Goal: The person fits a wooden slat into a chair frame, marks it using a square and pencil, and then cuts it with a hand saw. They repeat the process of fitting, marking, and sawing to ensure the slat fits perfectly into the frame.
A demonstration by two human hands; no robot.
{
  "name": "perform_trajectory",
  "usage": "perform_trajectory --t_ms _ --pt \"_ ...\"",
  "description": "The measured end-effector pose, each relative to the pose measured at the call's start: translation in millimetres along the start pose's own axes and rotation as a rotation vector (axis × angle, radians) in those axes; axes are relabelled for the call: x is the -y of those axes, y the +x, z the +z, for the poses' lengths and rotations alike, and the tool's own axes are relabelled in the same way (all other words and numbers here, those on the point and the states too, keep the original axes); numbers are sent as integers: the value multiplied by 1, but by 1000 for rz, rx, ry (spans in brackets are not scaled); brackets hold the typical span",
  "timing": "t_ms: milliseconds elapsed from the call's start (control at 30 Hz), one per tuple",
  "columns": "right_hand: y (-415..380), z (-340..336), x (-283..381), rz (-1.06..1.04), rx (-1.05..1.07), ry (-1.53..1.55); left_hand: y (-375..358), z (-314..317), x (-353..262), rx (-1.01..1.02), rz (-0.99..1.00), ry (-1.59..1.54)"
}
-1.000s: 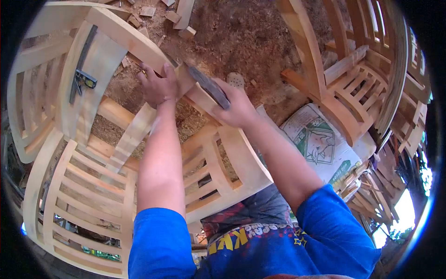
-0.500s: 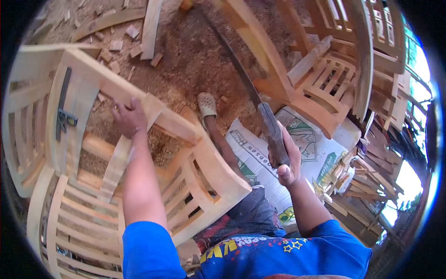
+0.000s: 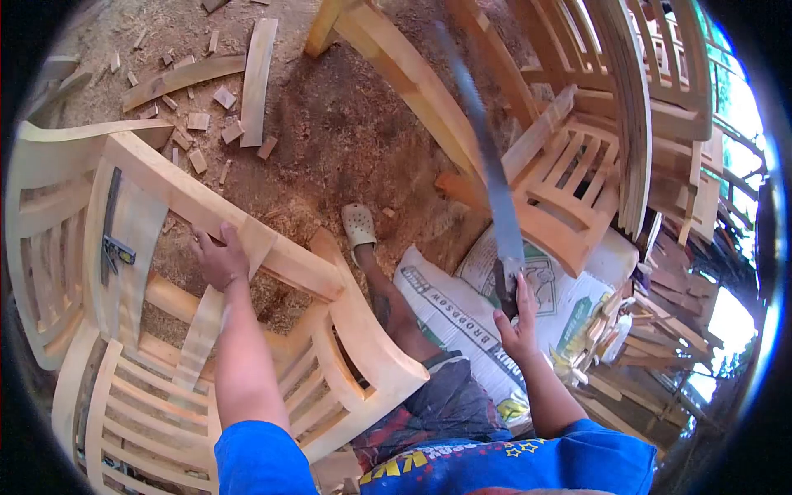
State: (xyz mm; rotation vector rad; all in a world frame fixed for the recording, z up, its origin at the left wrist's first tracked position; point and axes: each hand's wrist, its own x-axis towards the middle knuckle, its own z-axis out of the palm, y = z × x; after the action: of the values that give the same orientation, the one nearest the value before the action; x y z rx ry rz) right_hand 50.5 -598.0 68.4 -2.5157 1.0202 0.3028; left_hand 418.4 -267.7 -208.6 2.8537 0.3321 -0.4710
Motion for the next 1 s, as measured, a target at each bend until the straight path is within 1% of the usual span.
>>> perform_trajectory --t_ms 33,67,133,200,233,267,333,433,500,600,667,700,733,833,933,1000 --pt "6 0 -5 49 13 43 1 1 -1 -16 14 9" --pt "16 5 -13 79 -25 54 2 3 1 -28 26 25" --pt "60 23 -17 151 -80 76 -1 6 9 -33 37 70" --pt "120 52 -22 110 -211 168 2 13 10 -47 28 111" --pt "153 68 -31 100 -229 182 4 14 14 -41 45 68" --pt "184 82 -41 92 -244 195 4 13 13 -27 22 72" --pt "238 101 -50 63 -294 173 2 8 6 1 -22 67" --pt "275 105 -32 108 -258 13 1 13 9 -96 22 46" --pt "292 116 -57 111 -200 -64 1 13 10 -99 34 26" --pt "302 118 -65 111 -90 -224 1 5 5 -48 12 6" --pt "304 115 -63 157 11 -264 2 2 6 -12 14 19" --pt "306 113 -60 201 71 -243 1 5 5 -82 27 15" --pt "308 111 -56 244 130 -223 2 6 6 -71 28 13" --pt "308 101 -30 267 112 -566 1 0 4 -40 12 10" --pt "302 106 8 -193 81 -463 2 11 9 -132 32 -25" --pt "268 119 94 -47 294 -98 -2 3 8 -68 35 -107"
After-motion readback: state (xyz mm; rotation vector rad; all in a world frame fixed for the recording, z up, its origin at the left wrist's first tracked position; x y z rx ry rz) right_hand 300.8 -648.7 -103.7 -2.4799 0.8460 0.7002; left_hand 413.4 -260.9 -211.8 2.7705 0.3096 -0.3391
